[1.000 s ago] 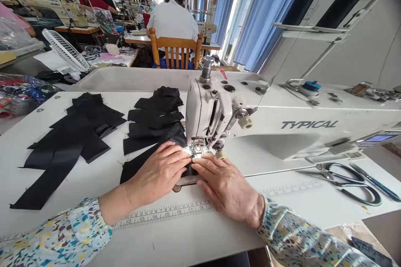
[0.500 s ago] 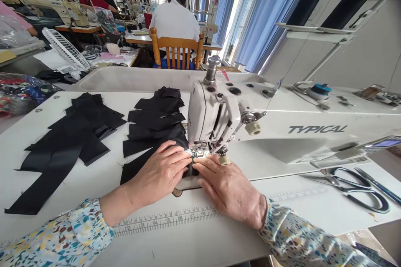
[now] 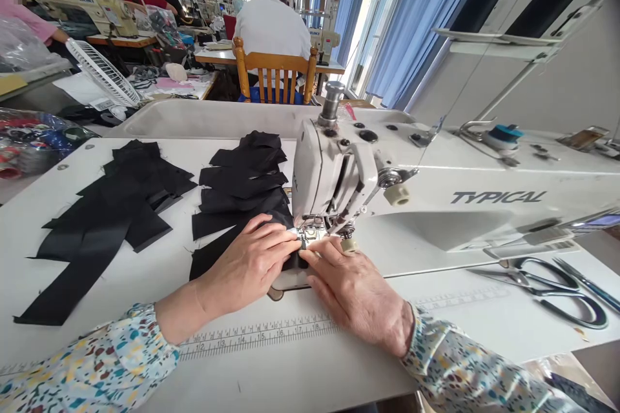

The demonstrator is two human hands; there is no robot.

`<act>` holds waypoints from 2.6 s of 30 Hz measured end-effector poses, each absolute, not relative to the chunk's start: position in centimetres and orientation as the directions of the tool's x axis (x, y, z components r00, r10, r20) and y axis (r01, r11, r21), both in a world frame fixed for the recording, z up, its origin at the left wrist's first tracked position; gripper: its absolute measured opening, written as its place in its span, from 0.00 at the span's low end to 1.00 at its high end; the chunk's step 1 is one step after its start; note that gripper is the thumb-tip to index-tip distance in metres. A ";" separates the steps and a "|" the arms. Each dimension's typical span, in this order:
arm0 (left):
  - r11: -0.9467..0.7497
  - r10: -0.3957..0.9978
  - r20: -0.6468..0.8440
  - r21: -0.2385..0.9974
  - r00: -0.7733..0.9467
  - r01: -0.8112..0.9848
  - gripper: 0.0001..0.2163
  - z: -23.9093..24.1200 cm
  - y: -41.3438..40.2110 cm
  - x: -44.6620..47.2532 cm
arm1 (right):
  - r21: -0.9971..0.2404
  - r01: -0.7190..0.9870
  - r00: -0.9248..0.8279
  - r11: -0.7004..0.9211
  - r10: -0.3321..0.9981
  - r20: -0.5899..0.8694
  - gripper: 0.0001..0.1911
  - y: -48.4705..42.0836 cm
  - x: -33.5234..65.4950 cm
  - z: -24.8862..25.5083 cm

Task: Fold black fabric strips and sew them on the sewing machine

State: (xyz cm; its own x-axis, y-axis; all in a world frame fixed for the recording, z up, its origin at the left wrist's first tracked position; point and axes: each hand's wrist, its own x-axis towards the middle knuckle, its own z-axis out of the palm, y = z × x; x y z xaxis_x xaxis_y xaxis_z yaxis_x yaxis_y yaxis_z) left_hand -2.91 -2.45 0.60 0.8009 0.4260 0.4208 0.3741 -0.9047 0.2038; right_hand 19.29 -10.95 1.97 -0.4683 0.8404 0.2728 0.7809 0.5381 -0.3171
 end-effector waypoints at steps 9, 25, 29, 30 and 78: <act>-0.892 0.448 0.328 0.232 0.832 0.389 0.18 1.0 -2.7 -2.9 | -0.342 0.778 -0.464 0.528 0.848 0.255 0.19 -11.2 19.7 2.0; -0.893 0.446 0.319 0.223 0.836 0.391 0.18 1.2 -2.1 -3.0 | -0.348 0.789 -0.454 0.507 0.862 0.227 0.18 -10.8 19.7 1.9; -0.893 0.446 0.326 0.223 0.833 0.390 0.19 1.1 -2.1 -3.0 | -0.341 0.789 -0.452 0.511 0.859 0.242 0.18 -10.8 19.7 1.8; -0.893 0.446 0.327 0.222 0.833 0.391 0.19 1.1 -2.1 -3.0 | -0.340 0.789 -0.452 0.511 0.858 0.243 0.18 -10.8 19.7 1.8; -0.884 0.463 0.286 0.223 0.839 0.412 0.16 1.1 -2.3 -2.9 | -0.341 0.799 -0.443 0.495 0.868 0.223 0.19 -10.8 19.7 1.9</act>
State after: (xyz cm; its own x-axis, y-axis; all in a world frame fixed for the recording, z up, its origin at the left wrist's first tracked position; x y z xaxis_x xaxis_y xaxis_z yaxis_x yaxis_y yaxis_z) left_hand -2.94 -2.26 1.07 0.8389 0.4629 0.2863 0.4116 -0.8838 0.2226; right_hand 19.73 -10.83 1.87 -0.4430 0.8683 0.2232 0.7990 0.4953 -0.3410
